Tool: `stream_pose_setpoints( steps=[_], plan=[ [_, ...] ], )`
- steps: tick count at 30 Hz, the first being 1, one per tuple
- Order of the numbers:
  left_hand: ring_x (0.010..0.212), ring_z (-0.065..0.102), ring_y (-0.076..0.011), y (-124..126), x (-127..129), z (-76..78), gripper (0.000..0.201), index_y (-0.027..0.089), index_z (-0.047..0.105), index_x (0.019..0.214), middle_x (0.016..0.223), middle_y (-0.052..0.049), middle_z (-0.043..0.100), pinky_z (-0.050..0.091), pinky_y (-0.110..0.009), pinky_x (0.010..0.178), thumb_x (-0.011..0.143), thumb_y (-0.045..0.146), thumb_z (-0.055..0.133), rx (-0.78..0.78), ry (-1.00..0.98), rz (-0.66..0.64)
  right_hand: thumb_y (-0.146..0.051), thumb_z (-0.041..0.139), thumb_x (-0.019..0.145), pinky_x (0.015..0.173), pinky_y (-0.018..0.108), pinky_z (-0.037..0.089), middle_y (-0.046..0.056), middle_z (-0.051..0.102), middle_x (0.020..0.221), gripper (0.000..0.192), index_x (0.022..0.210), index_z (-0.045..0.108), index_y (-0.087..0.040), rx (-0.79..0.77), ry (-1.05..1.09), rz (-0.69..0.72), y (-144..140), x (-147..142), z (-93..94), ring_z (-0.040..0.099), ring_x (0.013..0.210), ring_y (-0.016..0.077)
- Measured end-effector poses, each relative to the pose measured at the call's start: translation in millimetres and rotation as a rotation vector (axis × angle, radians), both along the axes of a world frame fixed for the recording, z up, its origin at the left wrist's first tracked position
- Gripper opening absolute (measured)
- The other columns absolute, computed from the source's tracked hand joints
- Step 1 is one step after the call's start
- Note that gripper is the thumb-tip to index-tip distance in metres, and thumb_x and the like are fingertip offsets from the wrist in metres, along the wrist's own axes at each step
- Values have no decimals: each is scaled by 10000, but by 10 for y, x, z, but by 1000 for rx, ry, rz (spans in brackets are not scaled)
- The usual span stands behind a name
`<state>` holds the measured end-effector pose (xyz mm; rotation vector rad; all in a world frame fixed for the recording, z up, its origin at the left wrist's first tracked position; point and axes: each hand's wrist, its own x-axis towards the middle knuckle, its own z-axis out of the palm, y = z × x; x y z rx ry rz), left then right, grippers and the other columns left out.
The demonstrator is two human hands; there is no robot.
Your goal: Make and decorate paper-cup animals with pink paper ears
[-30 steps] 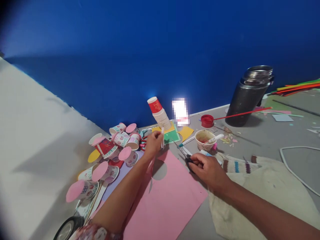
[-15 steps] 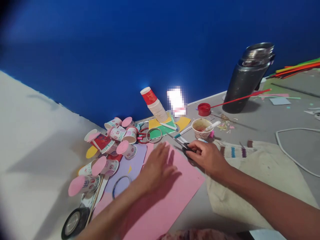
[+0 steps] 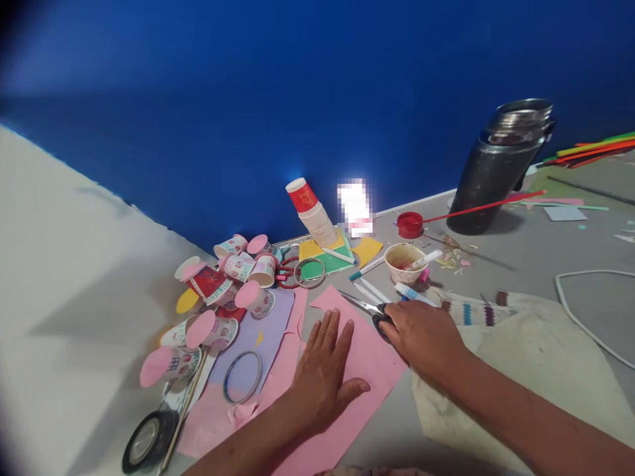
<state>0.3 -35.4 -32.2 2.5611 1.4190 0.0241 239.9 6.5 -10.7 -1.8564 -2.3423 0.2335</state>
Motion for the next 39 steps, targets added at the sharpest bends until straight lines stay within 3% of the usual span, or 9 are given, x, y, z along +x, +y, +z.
stream_pose_setpoints(
  steps=[3,5,8,15,19,25,29,33,39],
  plan=[
    [1560,332,-427,122,-47,184,791,179,461,1539,1663,-242,375,393,-608,1197,900,582,695,-16,-51,-21,-316,616,955,623,322,394,78,808,857,213,802,737,-230,9,-59,38,-39,18,33,755,868,266],
    [1432,512,-324,313,-105,338,411,223,638,1325,1516,-161,566,482,-478,1124,946,375,680,17,-132,22,-320,641,929,610,327,394,92,813,852,197,784,738,-227,-6,-78,45,-52,11,50,756,838,267],
    [1134,621,-253,699,-189,485,199,200,704,1106,1232,-123,674,516,-393,965,1001,201,536,201,-67,238,-337,641,904,585,339,388,109,811,827,205,757,728,-223,-32,-78,28,-40,-12,50,758,780,278],
    [988,588,-292,1236,-302,219,228,170,696,850,980,-128,671,465,-437,863,949,86,508,345,54,310,-352,563,969,584,347,336,107,814,831,234,851,708,-211,-57,-95,-78,71,9,16,777,776,299],
    [1002,584,-294,1129,-311,298,278,184,674,885,1029,-132,676,471,-454,870,976,74,436,376,-22,288,-367,605,971,586,334,320,78,813,856,180,1001,683,-208,-55,-57,-121,90,36,10,773,789,293],
    [841,623,-222,510,-129,630,161,239,585,883,908,-53,677,508,-353,728,990,143,513,316,-192,71,-344,612,964,646,340,381,103,809,937,157,922,682,-209,-23,-53,-32,19,-32,0,768,851,290],
    [769,611,-222,249,38,370,205,219,564,868,850,-49,666,508,-365,692,922,27,516,356,-196,-103,-363,573,978,599,348,345,136,809,916,199,965,676,-194,-35,-142,-89,44,5,17,768,790,317],
    [805,600,-229,240,101,72,225,212,565,871,872,-58,645,516,-383,736,876,-13,557,397,-172,-159,-346,590,966,581,347,303,125,806,886,165,952,657,-196,2,-118,-138,95,71,33,761,783,309],
    [867,606,-244,261,77,-12,229,208,592,981,954,-81,661,513,-404,758,905,-3,546,417,-252,-183,-354,616,924,611,334,312,39,759,727,171,833,644,-212,-20,29,-107,43,26,64,727,686,233]
  ],
)
